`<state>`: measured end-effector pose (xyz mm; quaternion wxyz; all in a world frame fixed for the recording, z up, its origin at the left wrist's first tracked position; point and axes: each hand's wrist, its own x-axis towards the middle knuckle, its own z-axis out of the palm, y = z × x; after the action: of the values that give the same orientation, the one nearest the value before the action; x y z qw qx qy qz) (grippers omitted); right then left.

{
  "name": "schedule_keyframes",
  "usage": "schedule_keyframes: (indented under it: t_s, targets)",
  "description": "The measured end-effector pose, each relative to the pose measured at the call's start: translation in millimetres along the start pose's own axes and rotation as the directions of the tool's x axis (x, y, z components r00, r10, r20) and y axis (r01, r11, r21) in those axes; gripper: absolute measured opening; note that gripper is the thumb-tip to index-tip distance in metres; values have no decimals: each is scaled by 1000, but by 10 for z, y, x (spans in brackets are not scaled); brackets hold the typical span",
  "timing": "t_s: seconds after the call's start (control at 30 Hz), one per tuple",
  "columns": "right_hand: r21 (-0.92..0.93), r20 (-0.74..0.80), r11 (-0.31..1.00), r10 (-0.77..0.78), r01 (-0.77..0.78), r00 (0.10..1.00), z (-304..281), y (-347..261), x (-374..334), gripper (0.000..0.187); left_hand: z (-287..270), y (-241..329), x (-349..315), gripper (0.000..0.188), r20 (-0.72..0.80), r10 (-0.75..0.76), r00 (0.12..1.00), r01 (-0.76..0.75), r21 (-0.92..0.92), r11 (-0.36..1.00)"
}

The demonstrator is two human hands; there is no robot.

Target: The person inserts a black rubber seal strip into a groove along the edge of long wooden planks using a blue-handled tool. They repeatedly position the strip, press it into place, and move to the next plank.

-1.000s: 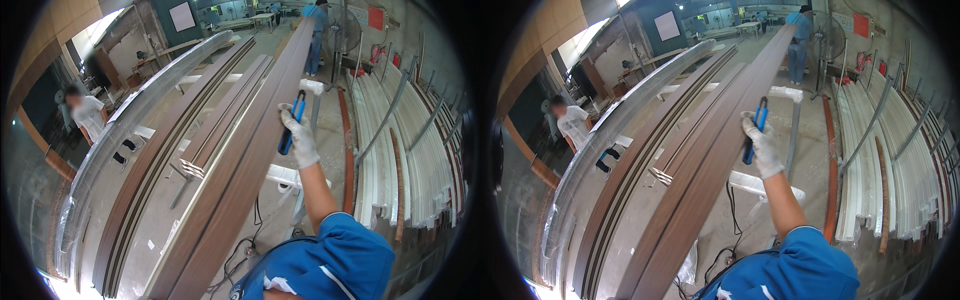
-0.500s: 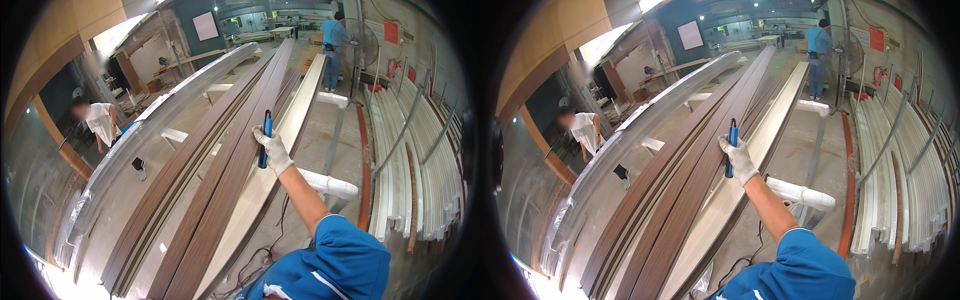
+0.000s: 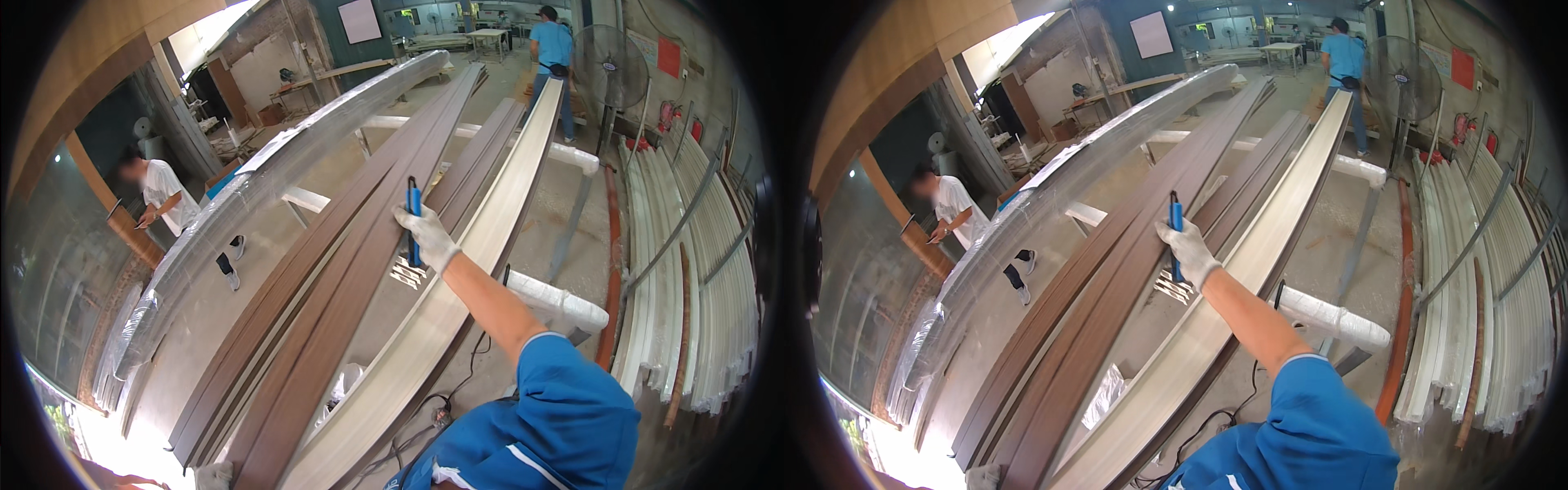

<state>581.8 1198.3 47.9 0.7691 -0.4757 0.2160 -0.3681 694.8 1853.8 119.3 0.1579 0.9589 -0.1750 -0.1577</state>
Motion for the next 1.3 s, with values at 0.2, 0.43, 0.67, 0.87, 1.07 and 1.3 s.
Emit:
schedule_keyframes:
  t_s: [0.2, 0.43, 0.67, 0.87, 1.07, 1.3]
  targets:
    - [-87, -2, 996, -5, 5, 1000, 301, 136, 784, 16, -241, -54, 997, 74, -184, 201, 962, -170, 170, 971]
    - [-246, -120, 969, -24, -6, 992, 392, 331, 1763, 23, -296, 257, 2126, 77, -175, 49, 983, -20, 159, 987]
    - [-372, -173, 927, -19, -48, 985, 274, 565, 2446, 24, -116, 445, 2835, 82, -143, 96, 985, -71, 170, 983]
    - [-410, -188, 903, 58, -132, 980, 246, 593, 2677, 19, 8, 631, 2984, 84, -198, 130, 972, -77, 253, 964]
    - [-378, -198, 904, 133, -200, 971, 86, 558, 2661, 20, 118, 958, 2459, 64, -467, 358, 809, -44, 559, 828]
    - [-493, -198, 864, 6, -105, 980, 106, 649, 2726, 16, 363, 1360, 1950, 93, -315, 471, 824, -346, 377, 859]
